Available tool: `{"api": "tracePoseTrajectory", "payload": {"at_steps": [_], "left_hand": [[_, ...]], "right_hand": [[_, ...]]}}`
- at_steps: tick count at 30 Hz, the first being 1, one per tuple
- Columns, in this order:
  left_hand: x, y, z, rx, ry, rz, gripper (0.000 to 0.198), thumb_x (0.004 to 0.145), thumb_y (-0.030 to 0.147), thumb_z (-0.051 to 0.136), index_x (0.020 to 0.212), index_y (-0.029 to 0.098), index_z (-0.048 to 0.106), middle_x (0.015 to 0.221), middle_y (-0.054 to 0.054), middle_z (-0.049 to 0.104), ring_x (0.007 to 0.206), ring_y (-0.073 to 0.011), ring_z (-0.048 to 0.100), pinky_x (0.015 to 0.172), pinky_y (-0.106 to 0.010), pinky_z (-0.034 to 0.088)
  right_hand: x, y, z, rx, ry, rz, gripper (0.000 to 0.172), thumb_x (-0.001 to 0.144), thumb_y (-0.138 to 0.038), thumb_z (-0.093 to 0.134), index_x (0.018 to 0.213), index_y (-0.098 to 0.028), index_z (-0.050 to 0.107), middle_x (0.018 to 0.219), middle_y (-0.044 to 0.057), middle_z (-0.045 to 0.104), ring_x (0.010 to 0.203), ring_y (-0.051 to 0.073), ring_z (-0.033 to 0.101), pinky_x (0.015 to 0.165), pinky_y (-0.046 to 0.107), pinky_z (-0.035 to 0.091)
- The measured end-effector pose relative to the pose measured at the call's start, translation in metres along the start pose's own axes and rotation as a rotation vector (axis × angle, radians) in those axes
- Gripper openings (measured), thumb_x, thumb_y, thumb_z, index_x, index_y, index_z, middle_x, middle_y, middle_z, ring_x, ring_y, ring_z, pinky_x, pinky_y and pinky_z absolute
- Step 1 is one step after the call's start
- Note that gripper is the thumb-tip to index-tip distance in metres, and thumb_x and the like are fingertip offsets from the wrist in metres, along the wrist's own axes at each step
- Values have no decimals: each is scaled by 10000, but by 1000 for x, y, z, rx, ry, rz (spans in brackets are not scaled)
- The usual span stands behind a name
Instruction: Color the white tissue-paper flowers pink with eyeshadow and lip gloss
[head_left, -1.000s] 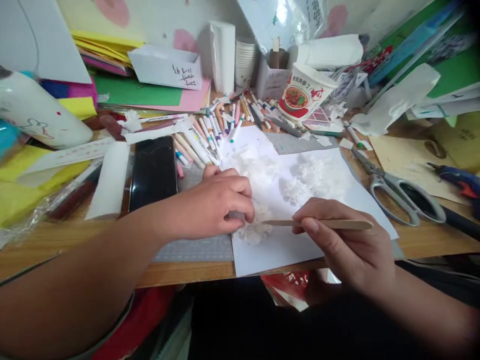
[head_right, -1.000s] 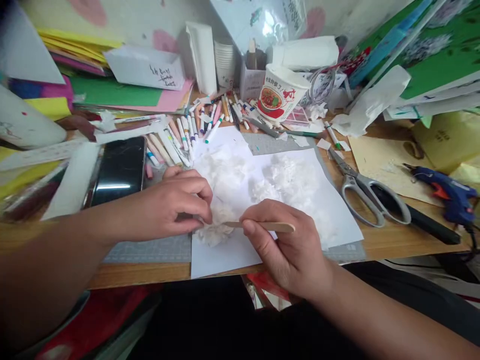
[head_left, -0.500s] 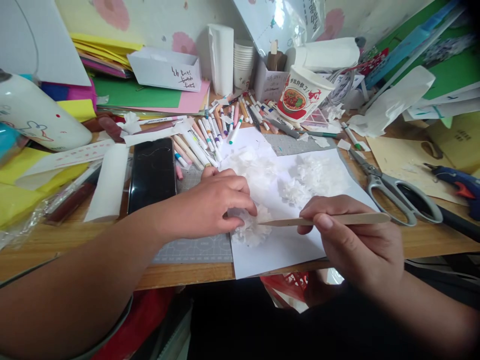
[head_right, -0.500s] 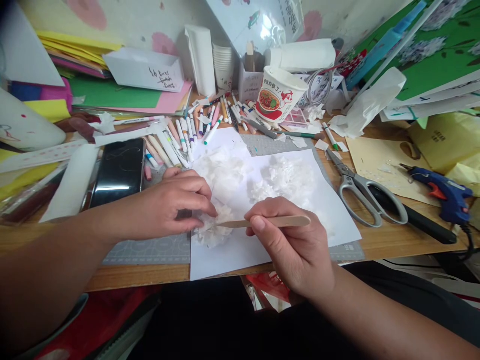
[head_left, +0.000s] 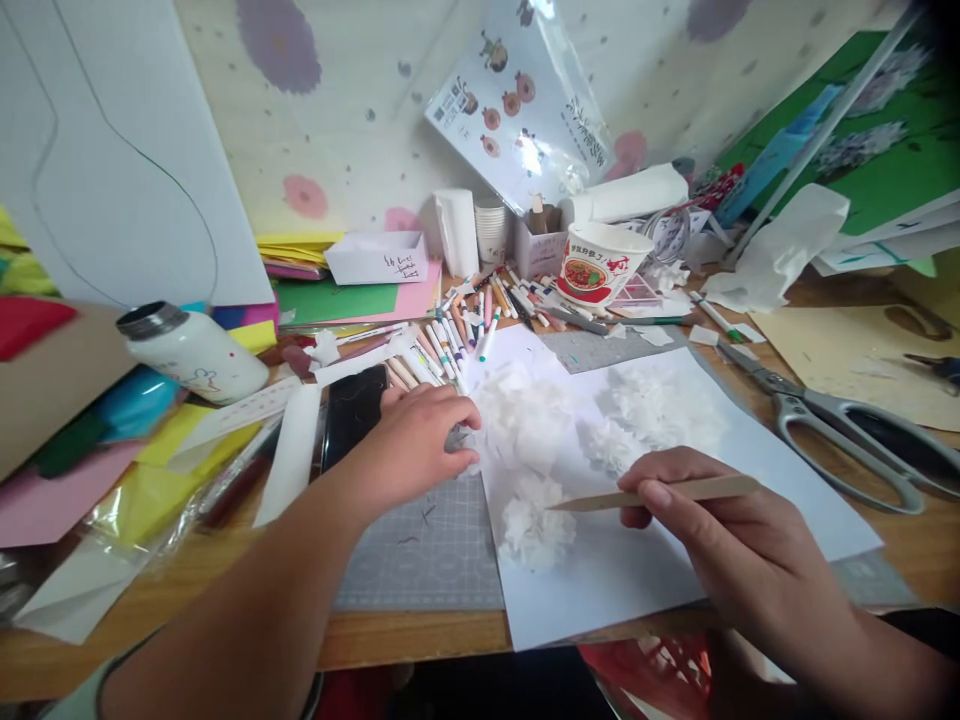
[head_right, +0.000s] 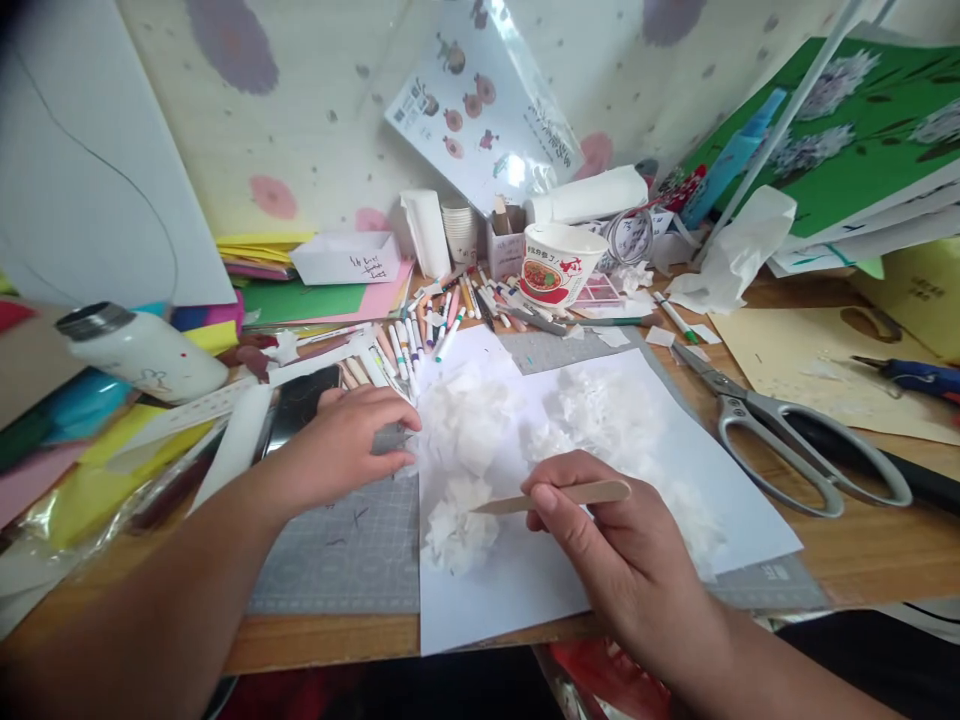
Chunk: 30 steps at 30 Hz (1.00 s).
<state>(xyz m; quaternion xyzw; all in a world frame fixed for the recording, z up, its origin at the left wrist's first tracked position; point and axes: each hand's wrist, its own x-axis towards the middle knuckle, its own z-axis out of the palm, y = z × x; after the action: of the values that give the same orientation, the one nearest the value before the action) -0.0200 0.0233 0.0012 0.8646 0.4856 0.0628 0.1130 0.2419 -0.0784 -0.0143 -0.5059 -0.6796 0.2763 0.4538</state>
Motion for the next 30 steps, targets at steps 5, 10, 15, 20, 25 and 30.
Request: {"api": "tracePoseTrajectory", "payload": {"at_steps": [5,10,15,20,25,30], "left_hand": [[1,-2,2,-3,-95,16,56,784,245,677,818,242,633,919,19,707,980,-258,593,870,-426,302],[2,-3,-2,-53,-105,31,140,835,202,580,707,222,633,854,12,674,944,-236,578,872,-424,297],[3,3,-3,-168,-83,39,146,858,241,561,739,221,644,870,-6,668,947,-244,583,909,-457,329],[0,12,-8,-443,-129,85,142,878,296,559,784,213,625,815,6,670,804,-171,613,797,-332,461],[-5,25,-6,-650,-300,172,130,847,314,595,795,211,654,757,28,681,707,-130,633,681,-240,497],[-4,39,9,-571,-327,160,115,820,228,585,767,191,679,736,4,695,681,-142,628,660,-262,474]], "right_hand": [[-1,1,0,6,8,14,204,948,-274,571,786,-260,694,710,-39,700,659,94,670,609,156,520],[-3,2,-1,12,12,16,194,946,-272,578,793,-246,694,710,-21,704,663,113,674,598,183,525],[-2,2,1,53,3,-18,166,943,-259,582,823,-232,693,684,-5,686,610,131,658,557,220,524],[-2,2,0,65,21,-13,170,942,-257,591,815,-224,700,712,2,695,630,127,666,588,223,534],[-3,2,-3,68,18,19,166,942,-269,602,818,-229,706,735,-6,692,652,110,660,600,212,525],[-6,-2,-6,73,40,0,174,943,-250,595,797,-233,688,750,1,687,644,128,653,593,256,521]]}}
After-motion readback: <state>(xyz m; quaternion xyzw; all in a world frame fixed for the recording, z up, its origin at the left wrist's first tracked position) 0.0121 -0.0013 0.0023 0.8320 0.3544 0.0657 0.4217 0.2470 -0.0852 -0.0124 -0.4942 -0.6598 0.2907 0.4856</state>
